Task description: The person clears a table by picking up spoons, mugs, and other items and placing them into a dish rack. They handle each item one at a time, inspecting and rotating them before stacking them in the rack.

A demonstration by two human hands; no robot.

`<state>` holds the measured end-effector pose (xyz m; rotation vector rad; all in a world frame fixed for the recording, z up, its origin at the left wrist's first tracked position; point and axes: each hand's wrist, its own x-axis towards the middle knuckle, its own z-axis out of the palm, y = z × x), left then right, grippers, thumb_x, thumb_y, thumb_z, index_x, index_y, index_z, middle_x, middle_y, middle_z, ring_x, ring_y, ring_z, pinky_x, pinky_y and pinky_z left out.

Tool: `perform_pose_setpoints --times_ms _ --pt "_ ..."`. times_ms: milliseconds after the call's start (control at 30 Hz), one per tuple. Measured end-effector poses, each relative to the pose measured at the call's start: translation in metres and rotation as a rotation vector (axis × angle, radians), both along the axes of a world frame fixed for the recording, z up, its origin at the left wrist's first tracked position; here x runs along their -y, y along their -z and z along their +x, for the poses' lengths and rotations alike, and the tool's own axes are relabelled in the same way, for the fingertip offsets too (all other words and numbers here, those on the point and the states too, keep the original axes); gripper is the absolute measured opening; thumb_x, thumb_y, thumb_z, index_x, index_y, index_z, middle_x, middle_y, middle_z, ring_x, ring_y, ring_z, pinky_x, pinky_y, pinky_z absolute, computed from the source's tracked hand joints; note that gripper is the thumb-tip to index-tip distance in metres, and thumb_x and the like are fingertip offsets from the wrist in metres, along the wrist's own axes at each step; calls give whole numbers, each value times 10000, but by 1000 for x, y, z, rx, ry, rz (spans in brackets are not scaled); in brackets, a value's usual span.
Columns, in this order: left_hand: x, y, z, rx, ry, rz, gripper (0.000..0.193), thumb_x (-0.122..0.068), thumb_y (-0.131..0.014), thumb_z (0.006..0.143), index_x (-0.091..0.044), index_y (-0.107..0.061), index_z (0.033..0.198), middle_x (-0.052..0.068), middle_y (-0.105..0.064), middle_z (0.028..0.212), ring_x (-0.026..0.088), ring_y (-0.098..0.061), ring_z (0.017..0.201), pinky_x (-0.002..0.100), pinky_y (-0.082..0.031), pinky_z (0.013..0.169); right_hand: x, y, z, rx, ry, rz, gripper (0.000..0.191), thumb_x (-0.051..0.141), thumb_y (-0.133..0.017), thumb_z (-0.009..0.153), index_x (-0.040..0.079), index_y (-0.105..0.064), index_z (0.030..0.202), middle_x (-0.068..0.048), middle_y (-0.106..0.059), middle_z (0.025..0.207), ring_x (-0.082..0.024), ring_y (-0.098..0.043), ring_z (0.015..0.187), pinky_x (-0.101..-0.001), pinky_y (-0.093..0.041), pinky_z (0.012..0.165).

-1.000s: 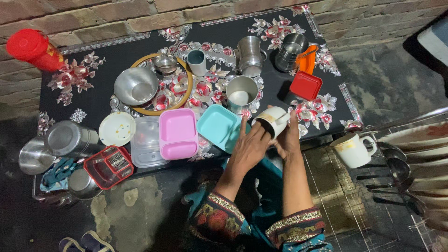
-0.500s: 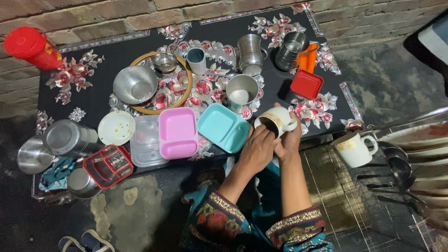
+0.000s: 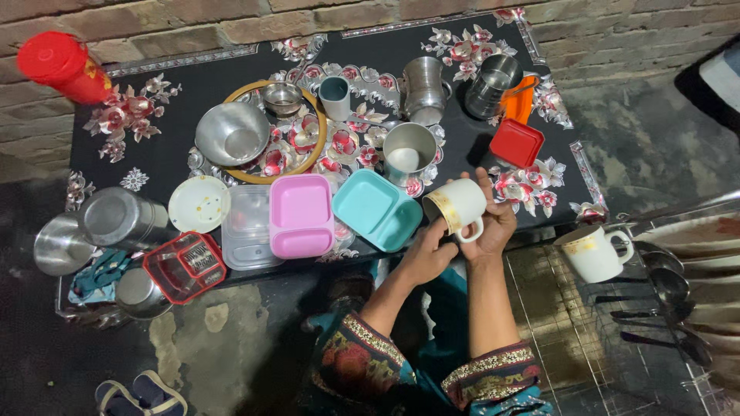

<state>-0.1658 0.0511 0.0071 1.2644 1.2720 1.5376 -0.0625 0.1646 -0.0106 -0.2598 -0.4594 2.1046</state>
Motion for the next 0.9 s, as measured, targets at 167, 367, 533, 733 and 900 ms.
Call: perform_pose_setpoints --times_ms 167,367,533,733,900 --pt "-3 5 2 47 -119 -144 253 -162 -576 1023 -20 -608 1230 166 -739 1110 310 -733 1067 412 -551 908 3 -1 -10 226 53 91 574 294 -602 978 -25 -544 1451 -186 -666 1363 -296 -624 1272 -426 -507 1126" --pt "0 8 -19 -849 -357 179 139 -41 -681 886 -67 -683 1023 93 -736 1013 270 -703 1130 530 -429 1208 -1 1 -18 499 -101 102 619 510 -606 985 67 -586 1417 -94 -693 1187 -217 -661 1056 -371 -549 863" --pt "6 -11 -30 -893 -385 352 210 -24 -683 873 -58 -741 1071 64 -745 1087 233 -699 1122 514 -407 1197 0 2 -15 547 -82 45 610 560 -571 997 77 -613 1367 -76 -704 1166 -203 -669 986 -355 -550 774" --pt "11 -21 -22 -957 -351 327 242 -53 -693 876 -47 -723 1116 81 -726 1150 250 -667 1197 531 -393 1210 3 -1 -11 352 -43 -21 610 455 -657 942 40 -591 1383 -117 -696 1227 -238 -693 1085 -384 -575 945" --pt "3 -15 -15 -1033 -317 235 329 -67 -637 892 -27 -675 1216 111 -695 1226 262 -610 1274 603 -318 1218 -1 4 -9 300 -55 -14 641 375 -712 918 27 -546 1430 -134 -680 1249 -248 -686 1101 -380 -568 979"
